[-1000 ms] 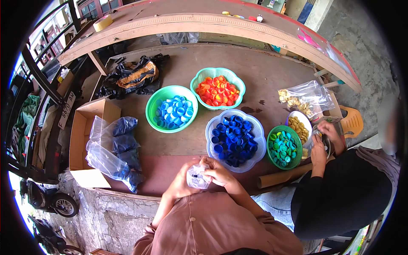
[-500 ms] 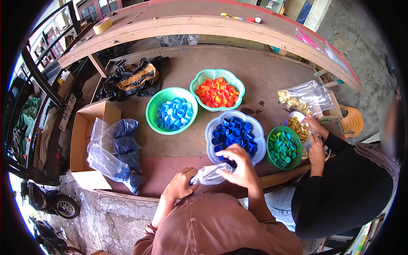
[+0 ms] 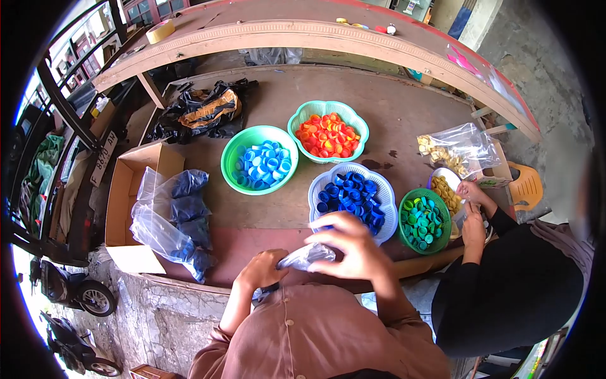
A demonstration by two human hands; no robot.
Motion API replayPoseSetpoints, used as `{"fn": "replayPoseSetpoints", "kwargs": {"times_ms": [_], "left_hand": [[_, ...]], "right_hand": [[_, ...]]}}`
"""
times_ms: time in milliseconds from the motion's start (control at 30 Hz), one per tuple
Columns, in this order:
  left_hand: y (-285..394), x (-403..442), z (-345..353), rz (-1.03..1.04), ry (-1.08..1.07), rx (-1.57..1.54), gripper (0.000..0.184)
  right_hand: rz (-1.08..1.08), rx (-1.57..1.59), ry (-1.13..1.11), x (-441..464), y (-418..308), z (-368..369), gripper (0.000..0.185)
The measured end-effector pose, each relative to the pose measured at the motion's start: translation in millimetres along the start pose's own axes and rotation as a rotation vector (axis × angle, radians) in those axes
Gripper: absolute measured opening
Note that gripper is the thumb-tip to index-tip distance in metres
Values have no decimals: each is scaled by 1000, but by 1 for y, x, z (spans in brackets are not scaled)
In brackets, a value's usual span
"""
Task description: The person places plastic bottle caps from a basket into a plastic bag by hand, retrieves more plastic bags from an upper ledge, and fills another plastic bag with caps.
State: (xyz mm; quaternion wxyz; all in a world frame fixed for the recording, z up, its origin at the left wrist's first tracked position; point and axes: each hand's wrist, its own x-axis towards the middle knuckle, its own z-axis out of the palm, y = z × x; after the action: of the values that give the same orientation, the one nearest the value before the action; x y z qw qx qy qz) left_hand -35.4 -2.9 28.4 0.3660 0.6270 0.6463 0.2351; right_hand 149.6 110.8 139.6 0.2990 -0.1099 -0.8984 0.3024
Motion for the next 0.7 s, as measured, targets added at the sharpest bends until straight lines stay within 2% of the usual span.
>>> {"fn": "replayPoseSetpoints", "kwargs": {"times_ms": [33, 67, 100, 133, 200, 267, 333, 367, 400, 467, 533, 567, 600, 667, 700], "left_hand": [[0, 2, 3, 85, 78, -12, 25], [1, 2, 3, 82, 79, -11, 25], [2, 3, 2, 67, 14, -66, 25], [2, 5, 0, 52, -49, -122, 24], [17, -2, -12, -12, -54, -142, 27], [22, -6, -19, -58, -163, -177, 35], [27, -2, -27, -3, -236, -305, 48], [21, 2, -25, 53, -227, -355, 52], [15, 7, -22, 110, -216, -404, 57], [20, 11, -28, 110, -236, -407, 58], [18, 15, -28, 24, -318, -432, 51], [17, 15, -29, -8, -366, -432, 44], [9, 15, -25, -11, -360, -435, 44], [-15, 14, -16, -115, -369, -538, 39], [-20, 11, -13, -188, -293, -589, 39]], "right_hand": [[-60, -84, -91, 1, -2, 17, 29], [-120, -167, -180, -3, 3, 32, 27], [-103, -77, -294, -12, 21, 48, 22], [81, 54, -360, -16, 25, 45, 15], [94, 259, -261, -11, 28, 24, 10], [82, 295, -152, -4, 26, 8, 11], [88, 336, -74, 0, 33, 0, 9], [260, 480, -25, 1, 32, 1, 8], [268, 546, 26, 2, 34, 3, 6], [274, 652, 161, 3, 43, 15, 8], [329, 576, 215, 4, 47, 14, 9], [349, 633, 409, 5, 47, 12, 7], [367, 686, 603, 7, 47, 7, 6], [243, 343, 949, 9, 57, -13, 11], [228, 365, 959, 9, 56, -10, 16]]}}
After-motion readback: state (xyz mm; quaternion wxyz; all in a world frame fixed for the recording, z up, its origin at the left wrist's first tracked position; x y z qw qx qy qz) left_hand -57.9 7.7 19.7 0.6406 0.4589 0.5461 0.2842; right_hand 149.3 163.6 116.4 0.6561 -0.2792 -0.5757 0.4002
